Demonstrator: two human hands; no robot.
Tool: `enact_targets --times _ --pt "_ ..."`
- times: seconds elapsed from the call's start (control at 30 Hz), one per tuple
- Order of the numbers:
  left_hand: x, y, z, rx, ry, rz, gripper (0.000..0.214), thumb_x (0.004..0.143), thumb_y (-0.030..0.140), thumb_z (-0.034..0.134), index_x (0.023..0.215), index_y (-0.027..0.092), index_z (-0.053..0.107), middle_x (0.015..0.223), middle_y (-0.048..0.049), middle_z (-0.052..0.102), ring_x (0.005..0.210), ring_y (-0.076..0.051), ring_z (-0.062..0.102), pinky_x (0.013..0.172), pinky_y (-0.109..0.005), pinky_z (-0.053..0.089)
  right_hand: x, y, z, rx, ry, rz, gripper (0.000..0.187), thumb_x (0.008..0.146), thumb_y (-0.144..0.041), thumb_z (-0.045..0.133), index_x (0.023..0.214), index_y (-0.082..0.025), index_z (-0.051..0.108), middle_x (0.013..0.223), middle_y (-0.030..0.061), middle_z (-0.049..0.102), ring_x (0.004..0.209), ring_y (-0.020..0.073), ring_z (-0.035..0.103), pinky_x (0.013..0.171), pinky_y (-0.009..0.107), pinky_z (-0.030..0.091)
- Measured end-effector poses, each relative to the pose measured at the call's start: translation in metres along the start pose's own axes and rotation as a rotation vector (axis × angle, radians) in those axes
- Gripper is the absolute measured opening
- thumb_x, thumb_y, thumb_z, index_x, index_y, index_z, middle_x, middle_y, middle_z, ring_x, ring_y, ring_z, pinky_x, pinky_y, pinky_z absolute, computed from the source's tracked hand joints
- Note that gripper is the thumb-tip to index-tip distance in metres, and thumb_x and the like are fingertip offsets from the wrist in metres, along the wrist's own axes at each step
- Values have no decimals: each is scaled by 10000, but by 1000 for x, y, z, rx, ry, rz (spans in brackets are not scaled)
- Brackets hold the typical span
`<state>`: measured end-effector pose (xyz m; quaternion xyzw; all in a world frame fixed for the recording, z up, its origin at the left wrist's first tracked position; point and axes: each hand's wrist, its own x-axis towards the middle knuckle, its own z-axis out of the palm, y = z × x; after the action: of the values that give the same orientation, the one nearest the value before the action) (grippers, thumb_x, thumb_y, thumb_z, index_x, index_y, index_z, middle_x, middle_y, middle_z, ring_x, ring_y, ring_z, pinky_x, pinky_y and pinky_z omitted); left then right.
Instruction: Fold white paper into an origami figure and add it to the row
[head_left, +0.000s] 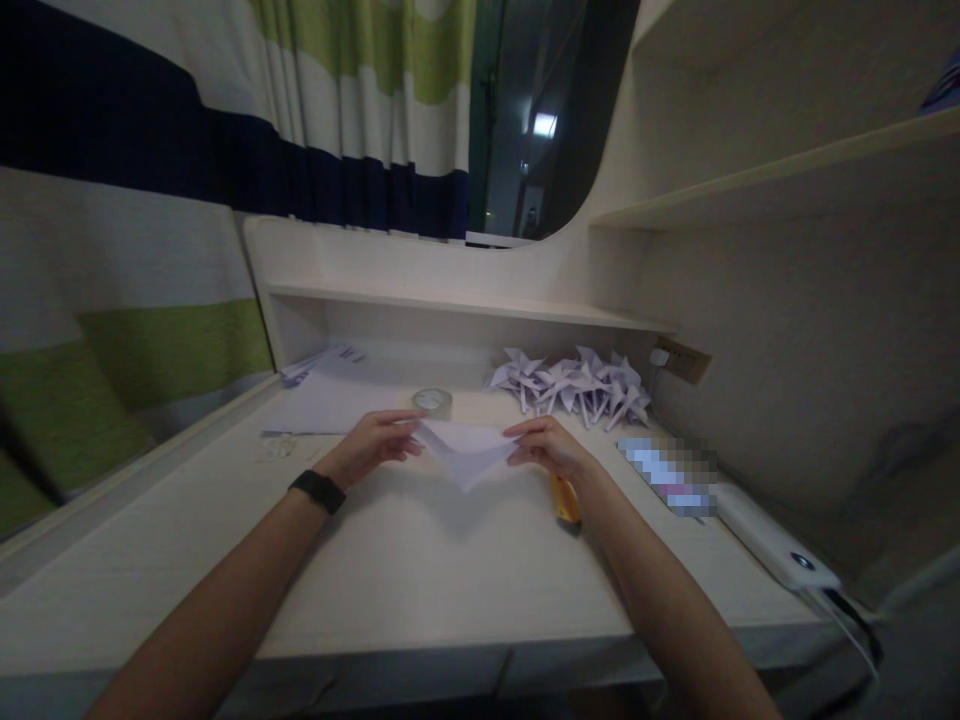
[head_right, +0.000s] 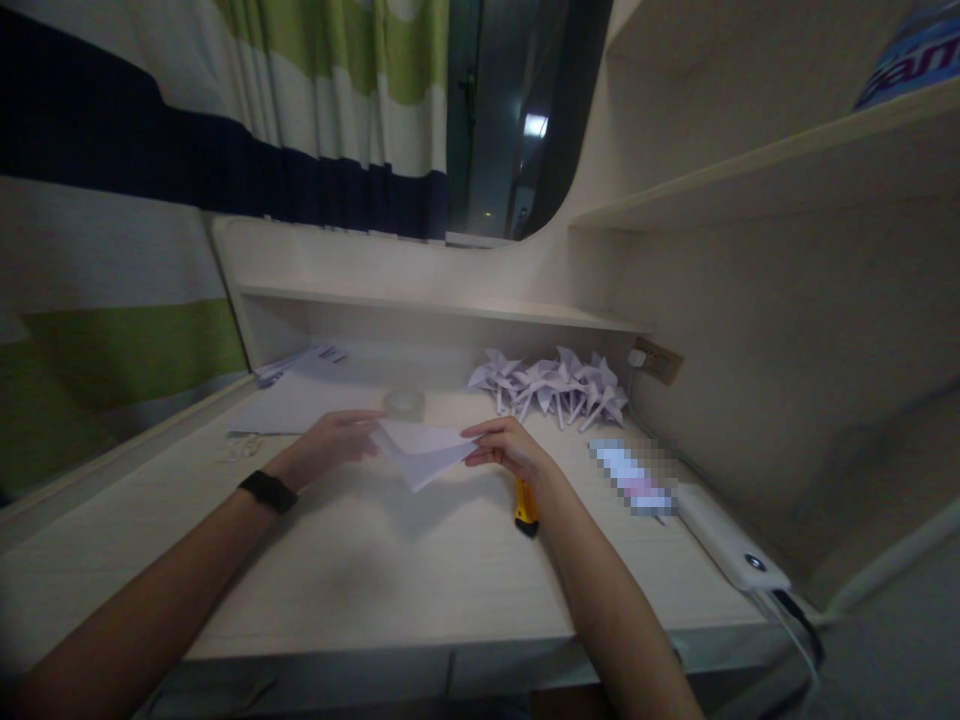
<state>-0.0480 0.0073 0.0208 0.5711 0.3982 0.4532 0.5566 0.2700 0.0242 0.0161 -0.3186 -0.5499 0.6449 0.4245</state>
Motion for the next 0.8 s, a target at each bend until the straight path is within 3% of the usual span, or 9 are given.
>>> enact_targets --times 0.1,0.17,0.3,0.4,0.57,0.7,0.8 --pt "1 -2 5 -164 40 52 608 781 375 723 1304 234 446 1030 -110 686 821 -206 695 717 -325 536 5 4 11 68 116 -91 249 590 -107 710 836 -105 749 752 96 740 651 206 721 692 328 618" --pt "2 -4 12 -255 60 75 620 793 434 702 1290 257 377 1094 -122 663 900 -240 690 799 -410 537 9 9 23 123 245 -181 254 594 -122 701 842 -135 754 747 77 741 679 199 723 726 331 615" --pt "2 -7 25 -311 -25 57 559 757 547 692 1149 220 465 1222 -157 597 964 -274 666 847 -476 526 11 22 48 86 349 -283 229 594 -182 717 817 -160 765 813 52 742 731 199 715 800 388 601" --pt "0 -8 31 -264 -37 60 541 751 565 682 1122 191 559 1230 -154 601 954 -264 658 806 -420 540 7 28 61 -20 329 -306 212 590 -204 709 789 -173 775 847 45 742 761 208 706 821 418 584" --pt "0 -12 31 -106 71 89 369 692 403 780 918 133 671 914 -95 707 770 -170 652 619 -232 491 3 24 58 -196 250 -278 226 550 -178 748 772 -200 778 849 35 746 795 218 684 815 393 543" --pt "2 -12 28 46 175 137 327 711 410 754 850 127 665 827 -64 708 647 -133 618 546 -210 451 0 14 46 -132 53 -179 404 585 -209 758 989 -226 746 1027 54 730 928 230 661 832 345 504" --pt "-1 -8 32 121 57 182 331 728 398 740 908 128 676 919 -85 718 740 -168 648 644 -256 499 -3 10 46 -66 19 -96 504 683 -295 734 1178 -267 646 1112 61 699 976 217 650 783 309 503"
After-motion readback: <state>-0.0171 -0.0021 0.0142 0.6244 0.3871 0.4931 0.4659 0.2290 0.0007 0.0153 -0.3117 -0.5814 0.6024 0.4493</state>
